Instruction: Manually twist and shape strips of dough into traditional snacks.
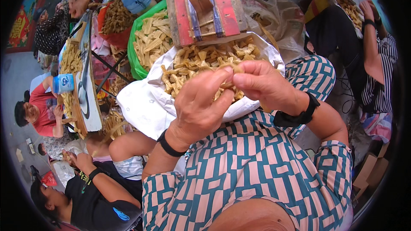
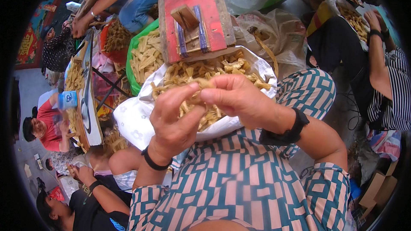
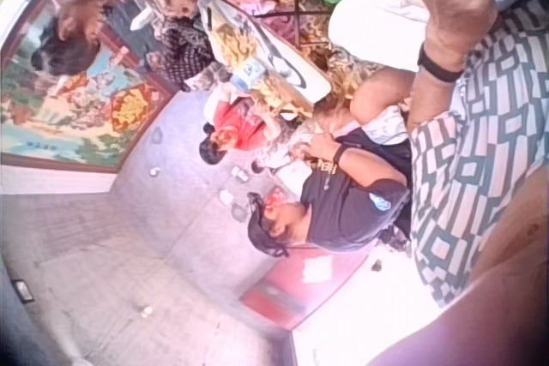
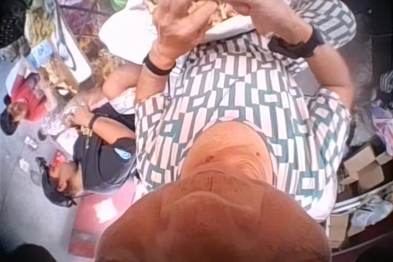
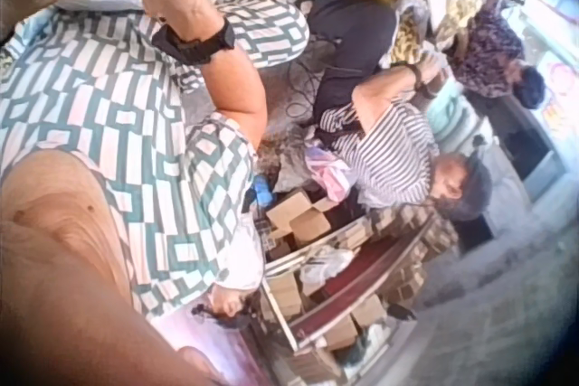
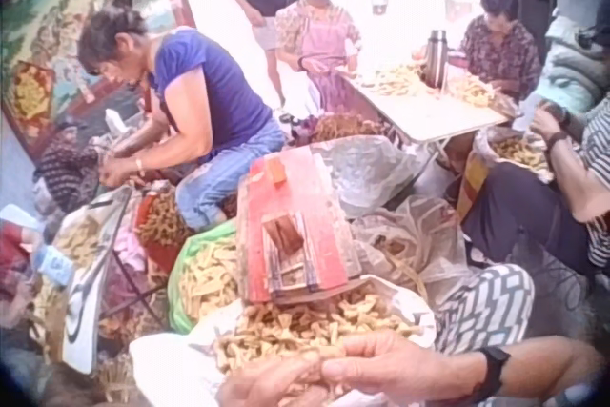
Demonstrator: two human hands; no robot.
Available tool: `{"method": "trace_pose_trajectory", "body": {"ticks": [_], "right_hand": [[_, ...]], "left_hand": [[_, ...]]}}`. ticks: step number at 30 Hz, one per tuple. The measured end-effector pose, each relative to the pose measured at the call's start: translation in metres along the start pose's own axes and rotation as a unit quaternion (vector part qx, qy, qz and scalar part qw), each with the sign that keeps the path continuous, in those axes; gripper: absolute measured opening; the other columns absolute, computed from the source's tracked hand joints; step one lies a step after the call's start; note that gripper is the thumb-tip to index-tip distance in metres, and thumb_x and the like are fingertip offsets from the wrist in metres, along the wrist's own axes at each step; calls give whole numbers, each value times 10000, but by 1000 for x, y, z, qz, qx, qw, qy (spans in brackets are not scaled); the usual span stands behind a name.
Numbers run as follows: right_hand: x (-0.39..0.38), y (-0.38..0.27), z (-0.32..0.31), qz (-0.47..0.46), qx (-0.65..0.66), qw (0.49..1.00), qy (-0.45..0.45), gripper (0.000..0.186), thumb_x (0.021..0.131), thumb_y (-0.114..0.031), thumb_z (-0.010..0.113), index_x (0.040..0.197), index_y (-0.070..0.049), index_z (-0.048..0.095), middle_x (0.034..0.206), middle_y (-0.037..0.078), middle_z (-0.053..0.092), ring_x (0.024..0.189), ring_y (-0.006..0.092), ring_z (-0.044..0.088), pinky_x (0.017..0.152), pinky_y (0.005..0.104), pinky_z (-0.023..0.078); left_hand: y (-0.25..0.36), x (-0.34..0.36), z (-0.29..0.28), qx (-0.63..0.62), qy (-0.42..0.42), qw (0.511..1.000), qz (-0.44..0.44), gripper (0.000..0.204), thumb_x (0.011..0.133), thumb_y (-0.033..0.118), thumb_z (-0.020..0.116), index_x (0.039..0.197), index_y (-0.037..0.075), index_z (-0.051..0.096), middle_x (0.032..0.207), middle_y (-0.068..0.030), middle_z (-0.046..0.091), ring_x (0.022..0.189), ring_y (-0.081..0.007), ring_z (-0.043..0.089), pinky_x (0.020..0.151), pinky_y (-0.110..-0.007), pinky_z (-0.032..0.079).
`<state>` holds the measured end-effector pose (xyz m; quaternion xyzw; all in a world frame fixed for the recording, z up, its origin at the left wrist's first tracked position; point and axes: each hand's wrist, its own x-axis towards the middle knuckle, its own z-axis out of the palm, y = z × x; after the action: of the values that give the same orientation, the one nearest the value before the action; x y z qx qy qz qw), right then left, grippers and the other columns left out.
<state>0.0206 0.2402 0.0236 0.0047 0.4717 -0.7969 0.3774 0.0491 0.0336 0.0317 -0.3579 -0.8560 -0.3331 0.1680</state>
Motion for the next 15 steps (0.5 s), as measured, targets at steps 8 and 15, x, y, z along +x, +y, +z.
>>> {"method": "trace_pose_trajectory", "body": {"ticks": [8,15], "right_hand": [[0,-6,-7,-6,-82,995,-59,124,967,-166,678,994,-47,658,950,-17,598,757,11,509,610,159,380],[6,1,0,-195,-246,949,3,479,929,-113,703,1371,-19,544,962,-17,574,859,48,541,728,217,458]], "left_hand": [[-5,-12,5,66,137,987,-50,236,772,10,722,1002,63,732,1303,-188,641,1285,-379,541,1080,-503,394],[10,-15,9,155,25,987,-45,169,814,199,786,918,85,717,761,-29,614,676,-224,604,612,-404,447]]}}
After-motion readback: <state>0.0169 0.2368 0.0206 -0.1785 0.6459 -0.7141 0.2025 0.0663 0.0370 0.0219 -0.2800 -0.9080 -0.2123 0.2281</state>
